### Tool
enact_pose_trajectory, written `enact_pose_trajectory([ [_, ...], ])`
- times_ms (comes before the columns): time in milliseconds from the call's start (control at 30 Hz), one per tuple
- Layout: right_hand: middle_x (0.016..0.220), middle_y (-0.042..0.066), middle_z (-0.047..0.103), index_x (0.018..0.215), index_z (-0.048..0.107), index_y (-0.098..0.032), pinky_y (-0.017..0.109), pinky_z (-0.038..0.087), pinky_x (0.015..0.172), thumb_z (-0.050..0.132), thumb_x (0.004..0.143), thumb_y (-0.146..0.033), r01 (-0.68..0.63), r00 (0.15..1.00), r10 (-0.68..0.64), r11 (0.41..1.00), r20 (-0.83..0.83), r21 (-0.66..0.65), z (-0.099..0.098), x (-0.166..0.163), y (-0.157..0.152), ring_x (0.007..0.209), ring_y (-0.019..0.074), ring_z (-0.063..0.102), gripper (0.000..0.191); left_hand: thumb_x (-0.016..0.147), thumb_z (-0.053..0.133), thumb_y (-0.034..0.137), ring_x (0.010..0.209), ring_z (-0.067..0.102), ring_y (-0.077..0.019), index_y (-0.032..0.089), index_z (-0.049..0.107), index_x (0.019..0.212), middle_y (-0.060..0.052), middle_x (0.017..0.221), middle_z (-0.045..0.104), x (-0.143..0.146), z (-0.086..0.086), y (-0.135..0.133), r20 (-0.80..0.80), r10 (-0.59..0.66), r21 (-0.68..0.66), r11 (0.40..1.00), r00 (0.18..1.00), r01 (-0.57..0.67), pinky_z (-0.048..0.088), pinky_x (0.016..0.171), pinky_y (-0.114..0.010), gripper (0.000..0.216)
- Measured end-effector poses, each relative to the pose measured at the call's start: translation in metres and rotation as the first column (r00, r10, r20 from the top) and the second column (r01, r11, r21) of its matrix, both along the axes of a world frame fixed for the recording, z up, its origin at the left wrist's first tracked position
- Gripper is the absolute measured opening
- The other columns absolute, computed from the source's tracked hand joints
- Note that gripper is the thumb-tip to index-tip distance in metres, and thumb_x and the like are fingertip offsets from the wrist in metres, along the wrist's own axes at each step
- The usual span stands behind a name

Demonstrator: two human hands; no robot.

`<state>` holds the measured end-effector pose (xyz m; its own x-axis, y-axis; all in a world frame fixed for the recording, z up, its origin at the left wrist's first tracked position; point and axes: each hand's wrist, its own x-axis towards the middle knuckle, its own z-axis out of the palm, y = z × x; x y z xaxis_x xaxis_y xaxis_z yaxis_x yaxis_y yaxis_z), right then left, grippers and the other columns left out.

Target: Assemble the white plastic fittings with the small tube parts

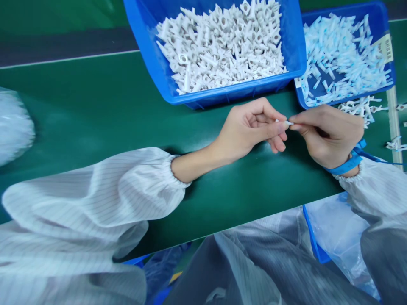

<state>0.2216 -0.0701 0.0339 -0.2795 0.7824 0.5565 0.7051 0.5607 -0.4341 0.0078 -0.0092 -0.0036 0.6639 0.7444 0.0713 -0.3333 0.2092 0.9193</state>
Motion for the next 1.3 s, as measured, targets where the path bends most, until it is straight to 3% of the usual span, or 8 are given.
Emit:
enact_pose_trajectory([
  [233, 0.096, 0.002, 0.088, 0.106, 0.087, -0.028, 0.035, 0.071, 0.076, 0.071, 0.115, -0.02, 0.072, 0.996, -0.065, 0.989, -0.053, 0.127, -0.01, -0.014, 0.001, 0.081, 0.0202, 0.084, 0.02, 0.085, 0.093, 0.083, 0.071, 0.088, -0.0191, 0.02, 0.069, 0.094, 0.004, 0.084, 0.085, 0.0, 0.008, -0.003, -0.072, 0.056, 0.018, 0.998, 0.996, -0.055, 0.072, 0.056, -0.024, 0.068],
  [433, 0.101, 0.005, 0.088, 0.107, 0.087, -0.031, 0.042, 0.072, 0.088, 0.063, 0.12, -0.033, 0.071, 0.996, -0.079, 0.984, -0.04, -0.162, -0.008, -0.009, 0.006, 0.093, 0.0255, 0.086, 0.028, 0.09, 0.095, 0.076, 0.072, 0.087, -0.0167, 0.021, 0.066, 0.096, 0.004, 0.084, 0.083, 0.001, 0.012, -0.003, -0.114, 0.073, -0.034, 0.996, 0.991, -0.077, 0.067, 0.055, -0.023, 0.062],
  [633, 0.101, 0.003, 0.087, 0.111, 0.086, -0.031, 0.037, 0.067, 0.082, 0.065, 0.12, -0.032, -0.052, 0.997, 0.059, 0.989, 0.05, -0.136, 0.01, 0.006, 0.013, 0.089, 0.0223, 0.084, 0.023, 0.102, 0.087, 0.07, 0.072, 0.085, -0.0147, 0.022, 0.065, 0.099, 0.002, 0.088, 0.083, 0.004, 0.012, -0.002, -0.161, 0.058, 0.032, 0.998, 0.985, -0.054, 0.063, 0.057, -0.022, 0.053],
  [800, 0.101, 0.002, 0.087, 0.118, 0.088, -0.033, 0.034, 0.061, 0.073, 0.068, 0.118, -0.03, -0.153, 0.936, 0.211, 0.965, 0.281, -0.215, 0.035, 0.039, 0.003, 0.085, 0.0207, 0.082, 0.02, 0.113, 0.077, 0.058, 0.076, 0.082, -0.0113, 0.02, 0.07, 0.114, -0.002, 0.099, 0.086, -0.002, 0.004, -0.001, -0.247, -0.081, 0.252, 0.957, 0.966, 0.145, 0.063, 0.067, -0.021, 0.039],
  [933, 0.097, 0.005, 0.088, 0.113, 0.089, -0.028, 0.034, 0.058, 0.071, 0.074, 0.117, -0.042, 0.11, 0.892, -0.031, 0.983, 0.451, -0.149, 0.053, 0.093, -0.014, 0.08, 0.0202, 0.081, 0.021, 0.117, 0.068, 0.051, 0.083, 0.082, -0.0122, 0.023, 0.071, 0.141, -0.003, 0.112, 0.087, -0.01, 0.007, 0.011, -0.401, 0.025, 0.571, 0.789, 0.916, 0.228, 0.064, 0.082, -0.024, 0.037],
  [1133, 0.123, 0.015, 0.089, 0.142, 0.086, -0.024, 0.042, 0.048, 0.07, 0.068, 0.118, -0.054, 0.517, 0.622, -0.298, 0.85, 0.724, -0.095, 0.068, 0.181, -0.026, 0.081, 0.0234, 0.079, 0.042, 0.127, 0.04, 0.044, 0.14, 0.081, -0.0286, 0.019, 0.064, 0.165, -0.009, 0.143, 0.082, -0.013, 0.097, 0.036, -0.574, 0.552, 0.818, 0.41, 0.605, 0.403, 0.06, 0.121, -0.047, 0.051],
  [1233, 0.137, 0.017, 0.086, 0.153, 0.081, -0.024, 0.043, 0.056, 0.082, 0.066, 0.119, -0.051, 0.522, 0.613, -0.296, 0.848, 0.733, -0.094, 0.071, 0.179, -0.014, 0.109, 0.0293, 0.085, 0.046, 0.127, 0.055, 0.035, 0.166, 0.061, -0.0416, 0.014, 0.065, 0.168, -0.012, 0.162, 0.073, -0.007, 0.132, 0.046, -0.679, 0.681, 0.719, 0.545, 0.274, 0.431, 0.047, 0.14, -0.064, 0.047],
  [1300, 0.135, 0.016, 0.087, 0.154, 0.08, -0.024, 0.045, 0.062, 0.097, 0.065, 0.119, -0.05, 0.464, 0.659, -0.257, 0.878, 0.707, -0.113, 0.07, 0.163, 0.003, 0.117, 0.0315, 0.085, 0.047, 0.12, 0.069, 0.024, 0.17, 0.052, -0.0541, 0.006, 0.07, 0.164, -0.023, 0.17, 0.066, -0.004, 0.135, 0.054, -0.742, 0.655, 0.636, 0.622, 0.142, 0.456, 0.045, 0.14, -0.076, 0.047],
])
